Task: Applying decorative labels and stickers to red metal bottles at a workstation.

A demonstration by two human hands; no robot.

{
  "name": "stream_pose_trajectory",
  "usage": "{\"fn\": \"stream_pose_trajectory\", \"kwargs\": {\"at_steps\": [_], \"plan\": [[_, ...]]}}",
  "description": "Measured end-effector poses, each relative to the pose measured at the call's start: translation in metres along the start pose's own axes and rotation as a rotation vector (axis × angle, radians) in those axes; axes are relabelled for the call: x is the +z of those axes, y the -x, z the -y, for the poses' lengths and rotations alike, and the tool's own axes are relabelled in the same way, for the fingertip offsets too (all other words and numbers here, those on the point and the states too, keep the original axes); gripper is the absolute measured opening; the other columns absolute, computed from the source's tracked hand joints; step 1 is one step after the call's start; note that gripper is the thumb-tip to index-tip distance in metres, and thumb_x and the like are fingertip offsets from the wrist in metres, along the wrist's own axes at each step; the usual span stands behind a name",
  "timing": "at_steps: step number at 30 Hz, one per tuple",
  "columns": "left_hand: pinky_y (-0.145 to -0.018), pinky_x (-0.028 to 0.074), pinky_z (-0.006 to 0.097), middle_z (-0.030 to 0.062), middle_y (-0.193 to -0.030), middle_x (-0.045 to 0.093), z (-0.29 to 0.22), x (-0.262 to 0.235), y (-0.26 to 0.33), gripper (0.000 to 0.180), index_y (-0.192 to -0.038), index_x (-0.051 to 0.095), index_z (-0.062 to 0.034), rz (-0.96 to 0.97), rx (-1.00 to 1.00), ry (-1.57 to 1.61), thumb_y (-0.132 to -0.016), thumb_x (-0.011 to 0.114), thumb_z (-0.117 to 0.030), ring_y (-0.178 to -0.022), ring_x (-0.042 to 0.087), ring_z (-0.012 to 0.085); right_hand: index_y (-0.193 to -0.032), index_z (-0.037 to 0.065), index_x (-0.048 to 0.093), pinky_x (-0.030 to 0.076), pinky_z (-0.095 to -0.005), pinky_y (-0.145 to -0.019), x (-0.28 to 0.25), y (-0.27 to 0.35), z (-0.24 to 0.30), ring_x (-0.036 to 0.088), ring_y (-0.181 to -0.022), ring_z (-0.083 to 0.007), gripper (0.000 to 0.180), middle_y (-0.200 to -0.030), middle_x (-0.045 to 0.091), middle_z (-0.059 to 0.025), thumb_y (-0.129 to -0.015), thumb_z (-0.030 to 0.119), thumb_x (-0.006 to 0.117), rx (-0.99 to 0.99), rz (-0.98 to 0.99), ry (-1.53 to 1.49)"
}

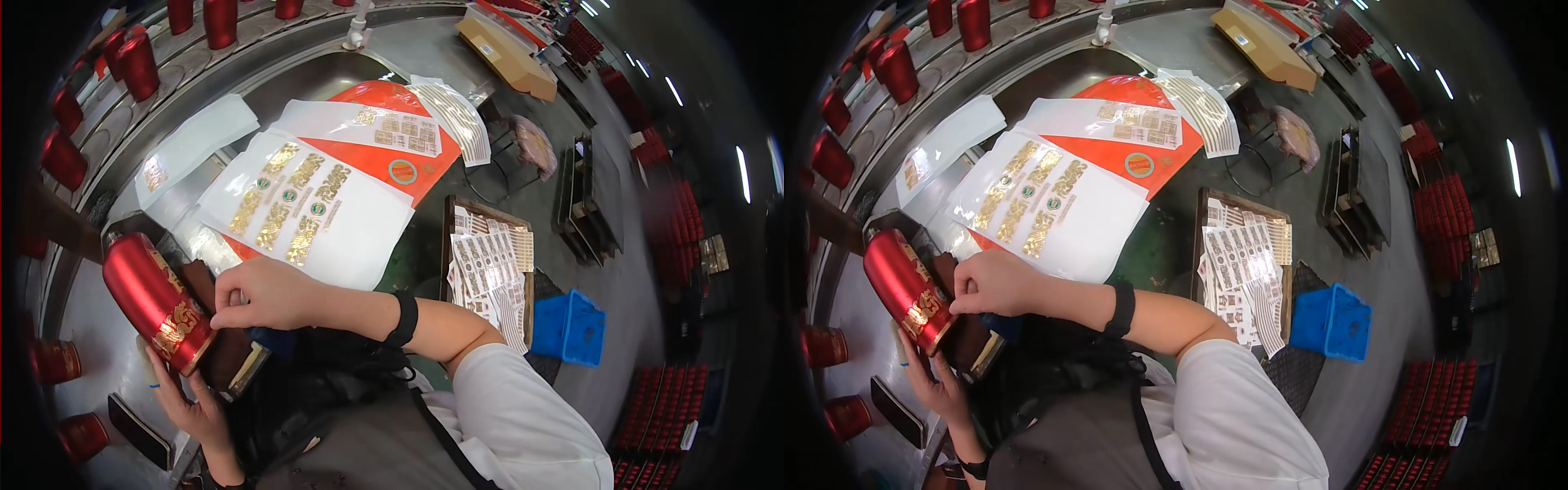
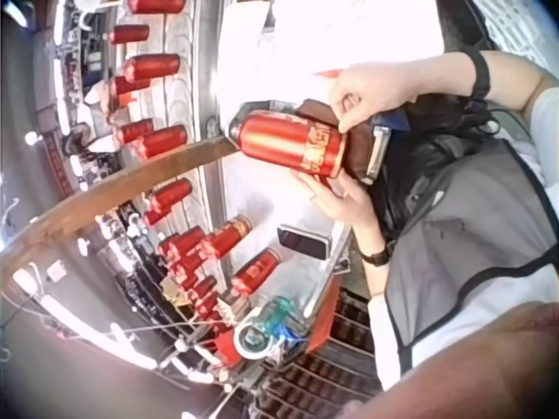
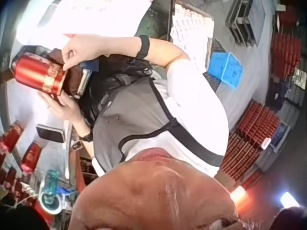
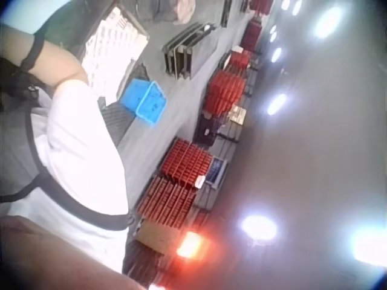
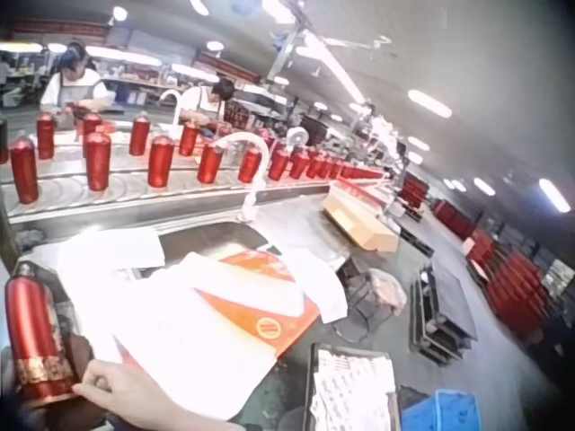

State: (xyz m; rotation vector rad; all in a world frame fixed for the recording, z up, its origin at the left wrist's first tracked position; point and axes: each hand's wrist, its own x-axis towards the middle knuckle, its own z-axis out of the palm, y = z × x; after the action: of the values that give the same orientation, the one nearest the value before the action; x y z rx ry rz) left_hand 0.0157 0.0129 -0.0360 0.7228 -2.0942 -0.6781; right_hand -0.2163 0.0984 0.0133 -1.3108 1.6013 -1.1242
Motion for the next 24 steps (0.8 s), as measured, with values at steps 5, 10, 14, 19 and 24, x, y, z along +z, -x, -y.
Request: {"fn": "stream_pose_trajectory", "kwargs": {"at_steps": [5, 10, 14, 19, 24], "plan": [[-0.108, 0.037, 0.041, 0.0227, -0.141, 0.052, -0.007, -0.018, 0.016, 0.049, -0.141, 0.046, 0.0055, 0.027, 0.041, -0.231, -0.096, 0.055, -0.01, -0.128, 0.053, 0.0346, -0.109, 0.002, 0.066, 0.052, -0.0237, -0.069, 0.015, -0.004, -0.018, 0.065, -0.077, -0.0093, 0.028, -0.085, 0.07, -0.0039, -0.092, 0.024, 0.07, 0.05, 0.05, -0.219], [-0.094, 0.05, 0.044, 0.0213, -0.12, 0.065, -0.012, -0.017, 0.021, 0.045, -0.121, 0.064, 0.0024, -0.002, 0.203, -0.188, -0.077, 0.071, -0.003, -0.11, 0.063, 0.0382, -0.129, -0.001, 0.059, 0.051, -0.0231, -0.079, 0.008, 0.005, 0.007, 0.066, -0.089, -0.0097, 0.036, -0.097, 0.069, -0.0046, -0.096, 0.012, 0.063, 0.241, 0.106, -0.229], [-0.094, 0.052, 0.043, 0.0219, -0.12, 0.064, -0.014, -0.023, 0.02, 0.04, -0.118, 0.065, 0.0029, 0.033, 0.195, -0.174, -0.078, 0.069, 0.0, -0.111, 0.063, 0.0383, -0.129, -0.004, 0.058, 0.048, -0.0209, -0.075, 0.014, 0.001, 0.009, 0.062, -0.083, -0.0064, 0.038, -0.092, 0.068, -0.0025, -0.094, 0.008, 0.064, 0.238, 0.139, -0.267], [-0.093, 0.055, 0.041, 0.0214, -0.119, 0.065, -0.016, -0.022, 0.022, 0.037, -0.115, 0.067, 0.0024, 0.037, 0.256, -0.127, -0.078, 0.068, 0.002, -0.112, 0.063, 0.0371, -0.129, -0.004, 0.059, 0.045, -0.0193, -0.07, 0.015, 0.005, 0.009, 0.059, -0.077, -0.0035, 0.038, -0.087, 0.068, -0.0013, -0.093, 0.008, 0.065, 0.289, 0.106, -0.246], [-0.089, 0.056, 0.04, 0.0194, -0.118, 0.066, -0.017, -0.018, 0.02, 0.035, -0.111, 0.069, -0.0001, 0.044, 0.358, -0.228, -0.077, 0.066, 0.0, -0.113, 0.063, 0.0357, -0.127, -0.004, 0.06, 0.045, -0.0197, -0.071, 0.013, 0.003, 0.009, 0.06, -0.077, -0.0044, 0.036, -0.088, 0.068, -0.002, -0.093, 0.008, 0.065, 0.274, 0.11, -0.224]]}}
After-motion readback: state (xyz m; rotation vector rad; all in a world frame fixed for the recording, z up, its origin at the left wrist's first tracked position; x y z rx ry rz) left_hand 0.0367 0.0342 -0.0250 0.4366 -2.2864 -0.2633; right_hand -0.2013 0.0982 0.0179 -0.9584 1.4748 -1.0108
